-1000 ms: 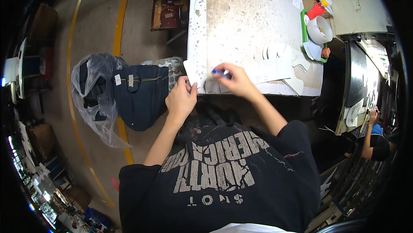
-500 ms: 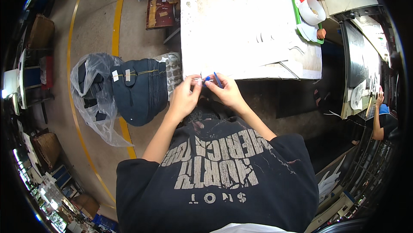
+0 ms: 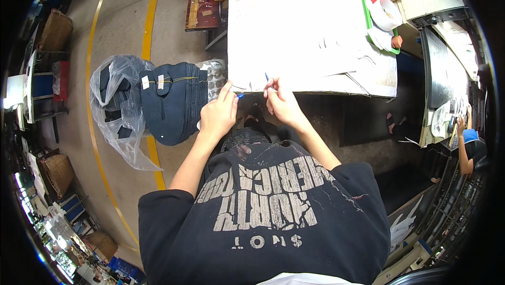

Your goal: The person folds dark-colored garments, places them into clear plastic bags, and seals them. They also write on small white tags with a pen and attach them to the packaged items. A coworker is visible nearby handling similar items.

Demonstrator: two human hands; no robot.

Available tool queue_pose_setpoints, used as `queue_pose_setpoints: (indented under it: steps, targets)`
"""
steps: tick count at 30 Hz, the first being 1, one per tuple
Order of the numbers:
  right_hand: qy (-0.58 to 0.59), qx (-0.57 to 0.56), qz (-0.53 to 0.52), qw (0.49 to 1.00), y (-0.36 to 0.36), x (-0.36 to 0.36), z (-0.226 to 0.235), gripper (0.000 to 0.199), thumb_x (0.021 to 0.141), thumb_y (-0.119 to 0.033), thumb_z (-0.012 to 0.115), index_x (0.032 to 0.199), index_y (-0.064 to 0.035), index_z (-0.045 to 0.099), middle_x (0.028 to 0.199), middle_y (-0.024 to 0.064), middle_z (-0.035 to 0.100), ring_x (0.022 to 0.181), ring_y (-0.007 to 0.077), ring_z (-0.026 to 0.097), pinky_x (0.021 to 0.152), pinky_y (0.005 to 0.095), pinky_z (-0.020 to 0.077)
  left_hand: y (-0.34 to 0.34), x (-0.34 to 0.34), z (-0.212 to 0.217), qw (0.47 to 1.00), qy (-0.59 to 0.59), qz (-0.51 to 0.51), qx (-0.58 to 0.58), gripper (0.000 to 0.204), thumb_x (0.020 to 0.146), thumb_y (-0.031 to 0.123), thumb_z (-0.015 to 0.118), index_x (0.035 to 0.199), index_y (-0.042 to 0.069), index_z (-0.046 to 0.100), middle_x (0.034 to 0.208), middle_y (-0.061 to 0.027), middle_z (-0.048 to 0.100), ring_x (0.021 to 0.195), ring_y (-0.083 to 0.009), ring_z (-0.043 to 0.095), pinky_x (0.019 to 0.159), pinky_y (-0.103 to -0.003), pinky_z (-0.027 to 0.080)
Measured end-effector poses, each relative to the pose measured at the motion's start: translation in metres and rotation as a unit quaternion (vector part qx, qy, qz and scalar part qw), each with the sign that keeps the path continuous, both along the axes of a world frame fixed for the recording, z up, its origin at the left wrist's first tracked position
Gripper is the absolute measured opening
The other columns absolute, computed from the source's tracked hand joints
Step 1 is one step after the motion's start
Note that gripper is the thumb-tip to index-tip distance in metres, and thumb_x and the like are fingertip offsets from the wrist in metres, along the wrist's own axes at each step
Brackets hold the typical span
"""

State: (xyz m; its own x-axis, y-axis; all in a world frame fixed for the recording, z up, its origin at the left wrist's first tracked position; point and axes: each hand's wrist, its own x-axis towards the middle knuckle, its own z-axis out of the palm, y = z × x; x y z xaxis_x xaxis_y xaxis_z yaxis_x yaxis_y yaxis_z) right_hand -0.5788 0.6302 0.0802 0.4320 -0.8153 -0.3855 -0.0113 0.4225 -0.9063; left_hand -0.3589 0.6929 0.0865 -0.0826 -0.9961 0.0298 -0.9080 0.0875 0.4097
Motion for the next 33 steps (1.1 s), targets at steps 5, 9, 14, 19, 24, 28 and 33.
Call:
queue_pose_setpoints:
  steps: [5, 9, 14, 19, 24, 28, 33]
  targets:
    - [-0.154, 0.061, -0.056, 0.985, -0.013, -0.004, 0.003, 0.036, 0.11, -0.015, 0.047, 0.141, 0.0018, 0.05, 0.113, 0.0126, 0.066, 0.089, 0.0136, 0.064, 0.088, 0.0301, 0.0545, 0.006, -0.02, 0.0, 1.0, -0.014, -0.021, 0.014, 0.018, 0.099, 0.025, 0.062, 0.1, 0.007, 0.062, 0.14, -0.0164, 0.061, 0.067, -0.0302, 0.073, 0.059, -0.041, 0.059]
    - [-0.089, -0.019, -0.064, 0.994, -0.017, -0.008, -0.035, 0.042, 0.113, -0.039, 0.041, 0.126, -0.0027, 0.057, 0.091, 0.0051, 0.065, 0.083, 0.0122, 0.06, 0.083, 0.0295, 0.0528, 0.005, -0.032, 0.0, 0.999, 0.002, -0.031, 0.02, 0.016, 0.099, 0.024, 0.061, 0.102, 0.008, 0.063, 0.139, -0.0151, 0.061, 0.069, -0.0314, 0.073, 0.061, -0.042, 0.059]
    - [-0.059, -0.018, -0.057, 0.996, -0.024, 0.008, -0.037, 0.05, 0.113, -0.049, 0.034, 0.116, -0.0033, 0.053, 0.085, 0.0057, 0.06, 0.068, 0.0125, 0.054, 0.075, 0.0303, 0.053, 0.006, -0.034, 0.003, 0.999, 0.01, -0.047, -0.002, 0.019, 0.099, 0.024, 0.061, 0.101, 0.005, 0.062, 0.137, -0.0174, 0.063, 0.065, -0.0293, 0.073, 0.059, -0.04, 0.06]
    - [0.011, -0.066, -0.036, 0.997, -0.044, 0.028, -0.041, 0.048, 0.112, -0.047, 0.04, 0.116, -0.0008, 0.053, 0.086, 0.0061, 0.06, 0.067, 0.0119, 0.057, 0.07, 0.0292, 0.0527, 0.007, -0.035, 0.005, 0.999, 0.017, -0.039, 0.03, 0.018, 0.101, 0.024, 0.058, 0.102, 0.006, 0.063, 0.137, -0.0111, 0.065, 0.072, -0.0311, 0.074, 0.063, -0.042, 0.059]
    - [0.1, -0.096, -0.039, 0.99, -0.053, 0.026, -0.048, 0.033, 0.11, -0.031, 0.052, 0.104, -0.0004, 0.065, 0.083, 0.0101, 0.068, 0.069, 0.0187, 0.065, 0.066, 0.0352, 0.0529, 0.004, -0.035, 0.009, 0.999, 0.027, -0.039, 0.023, 0.019, 0.101, 0.025, 0.059, 0.102, 0.007, 0.063, 0.138, -0.012, 0.064, 0.072, -0.0312, 0.074, 0.063, -0.042, 0.059]
    - [0.178, -0.226, -0.038, 0.957, -0.048, 0.03, -0.051, 0.032, 0.108, -0.028, 0.054, 0.102, -0.0005, 0.07, 0.088, 0.0142, 0.073, 0.075, 0.028, 0.07, 0.067, 0.0382, 0.0532, 0.003, -0.039, 0.01, 0.998, -0.001, -0.033, 0.044, 0.018, 0.099, 0.024, 0.061, 0.101, 0.006, 0.063, 0.141, -0.0155, 0.061, 0.07, -0.0313, 0.074, 0.062, -0.042, 0.059]
    - [0.297, -0.467, 0.021, 0.833, -0.044, 0.034, -0.074, 0.019, 0.101, -0.017, 0.062, 0.105, -0.0016, 0.073, 0.089, 0.0124, 0.073, 0.08, 0.028, 0.072, 0.066, 0.0391, 0.0554, 0.007, -0.036, -0.001, 0.997, -0.041, -0.058, 0.031, 0.019, 0.098, 0.023, 0.062, 0.097, 0.005, 0.062, 0.144, -0.0203, 0.058, 0.065, -0.029, 0.072, 0.059, -0.04, 0.058]
